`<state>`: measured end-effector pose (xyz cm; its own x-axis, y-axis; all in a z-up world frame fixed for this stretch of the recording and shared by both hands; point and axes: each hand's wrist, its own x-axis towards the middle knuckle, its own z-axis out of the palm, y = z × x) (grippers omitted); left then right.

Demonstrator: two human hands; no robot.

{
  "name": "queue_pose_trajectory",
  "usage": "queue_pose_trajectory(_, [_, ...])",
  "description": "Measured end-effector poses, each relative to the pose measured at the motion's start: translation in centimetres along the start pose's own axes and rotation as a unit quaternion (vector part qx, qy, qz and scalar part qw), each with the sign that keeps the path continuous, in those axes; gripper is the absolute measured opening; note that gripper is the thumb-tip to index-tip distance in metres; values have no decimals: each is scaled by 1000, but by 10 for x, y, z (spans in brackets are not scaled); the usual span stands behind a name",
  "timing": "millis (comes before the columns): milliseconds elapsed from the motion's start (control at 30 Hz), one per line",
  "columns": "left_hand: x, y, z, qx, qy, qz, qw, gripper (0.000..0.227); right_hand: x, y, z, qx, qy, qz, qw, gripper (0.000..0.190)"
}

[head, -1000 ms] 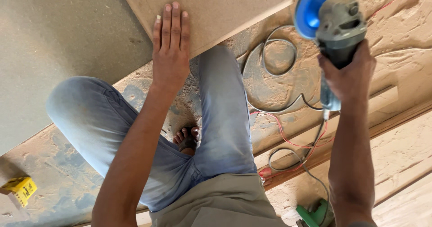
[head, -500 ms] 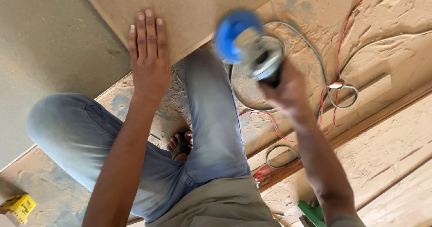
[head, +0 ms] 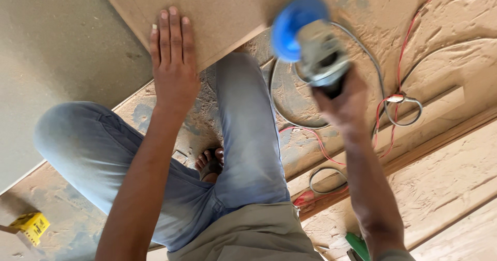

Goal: The person sands the edges of a wood block using a power grinder while sitting on the workshop floor, turning the block to sand different sides.

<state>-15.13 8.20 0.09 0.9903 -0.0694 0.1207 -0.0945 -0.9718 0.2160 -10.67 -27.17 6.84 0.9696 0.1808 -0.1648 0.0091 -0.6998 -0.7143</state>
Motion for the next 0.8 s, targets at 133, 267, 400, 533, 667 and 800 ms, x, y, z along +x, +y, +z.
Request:
queue_pose_trajectory(133, [0, 1, -4, -17, -16, -1, 1000, 67, -3, -15, 30, 16, -21, -174, 984, 48])
queue_pose_trajectory(267, [1, 1, -5, -14, -16, 2, 1000, 70, 11, 12, 40, 19, 0, -179, 984, 54])
queue_pose_trajectory(400, [0, 0, -4, -18, -20, 3, 1000, 74, 33, 68, 27, 72, 59, -67, 993, 53])
queue_pose_trajectory(533, [1, -1, -3, -25, -25, -4, 999, 73, 46, 111, 11, 91, 154, -57, 982, 66])
queue_pose_trajectory(667, [2, 3, -6, 23, -43, -6, 999, 70, 34, 124, 11, 201, 162, 11, 966, 58])
queue_pose_trajectory(800, [12, 12, -17, -56, -57, -19, 997, 89, 11, 115, 21, 264, 168, 102, 944, 50])
